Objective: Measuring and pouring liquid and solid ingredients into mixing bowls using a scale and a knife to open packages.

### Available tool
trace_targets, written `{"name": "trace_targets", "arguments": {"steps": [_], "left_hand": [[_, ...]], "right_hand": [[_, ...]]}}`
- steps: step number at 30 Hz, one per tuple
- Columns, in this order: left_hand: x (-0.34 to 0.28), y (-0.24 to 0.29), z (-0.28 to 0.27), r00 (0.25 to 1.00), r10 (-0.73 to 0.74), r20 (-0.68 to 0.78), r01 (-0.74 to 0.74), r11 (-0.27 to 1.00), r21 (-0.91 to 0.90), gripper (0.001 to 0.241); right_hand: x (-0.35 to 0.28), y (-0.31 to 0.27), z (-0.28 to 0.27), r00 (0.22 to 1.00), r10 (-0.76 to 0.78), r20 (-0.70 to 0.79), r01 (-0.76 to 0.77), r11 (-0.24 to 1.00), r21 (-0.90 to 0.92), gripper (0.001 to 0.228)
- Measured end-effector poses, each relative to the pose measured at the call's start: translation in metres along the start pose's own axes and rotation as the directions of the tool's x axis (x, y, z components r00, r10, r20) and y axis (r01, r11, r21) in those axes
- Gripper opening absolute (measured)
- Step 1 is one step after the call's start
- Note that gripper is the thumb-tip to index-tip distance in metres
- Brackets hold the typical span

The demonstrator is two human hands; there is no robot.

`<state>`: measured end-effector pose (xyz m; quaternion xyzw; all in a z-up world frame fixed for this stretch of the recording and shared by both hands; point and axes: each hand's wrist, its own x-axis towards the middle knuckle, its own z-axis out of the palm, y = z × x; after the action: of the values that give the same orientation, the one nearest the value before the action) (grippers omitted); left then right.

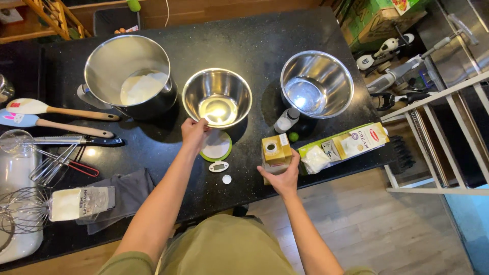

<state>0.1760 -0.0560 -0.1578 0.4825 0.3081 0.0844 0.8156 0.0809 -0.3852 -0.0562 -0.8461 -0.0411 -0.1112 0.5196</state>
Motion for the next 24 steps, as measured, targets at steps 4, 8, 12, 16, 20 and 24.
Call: {"name": "trace_targets", "arguments": {"steps": [4,8,12,16,20,24], "left_hand": [[-0.039,0.028,-0.001,1.000,0.023,0.010,-0.023,0.999,-0.048,0.015],[-0.076,0.047,-0.008,0.998,0.057,0.020,-0.058,0.998,0.019,0.016],[-0.095,0.041,-0.027,0.994,0.080,0.068,-0.080,0.997,-0.010,0.021],[-0.124,0.045,-0.039,0.997,0.042,0.063,-0.042,0.999,-0.001,0.023],[-0.146,0.037,-0.058,0.998,0.028,0.050,-0.028,1.000,0.006,0.025],[-0.160,0.025,-0.074,0.994,0.048,0.093,-0.050,0.998,0.024,0.022]], "right_hand": [[0.003,0.009,0.001,0.996,-0.089,0.029,0.088,0.996,0.033,0.103],[0.000,0.017,0.002,0.971,-0.237,0.032,0.232,0.967,0.108,0.095],[-0.002,0.025,0.000,0.912,-0.410,0.006,0.410,0.912,0.027,0.085],[0.000,0.027,0.002,0.927,-0.375,0.023,0.374,0.927,0.029,0.086],[0.007,0.020,0.007,0.959,-0.282,0.024,0.283,0.957,-0.059,0.076],[0.029,-0.006,0.017,1.000,-0.006,-0.001,0.005,0.967,-0.255,0.076]]}}
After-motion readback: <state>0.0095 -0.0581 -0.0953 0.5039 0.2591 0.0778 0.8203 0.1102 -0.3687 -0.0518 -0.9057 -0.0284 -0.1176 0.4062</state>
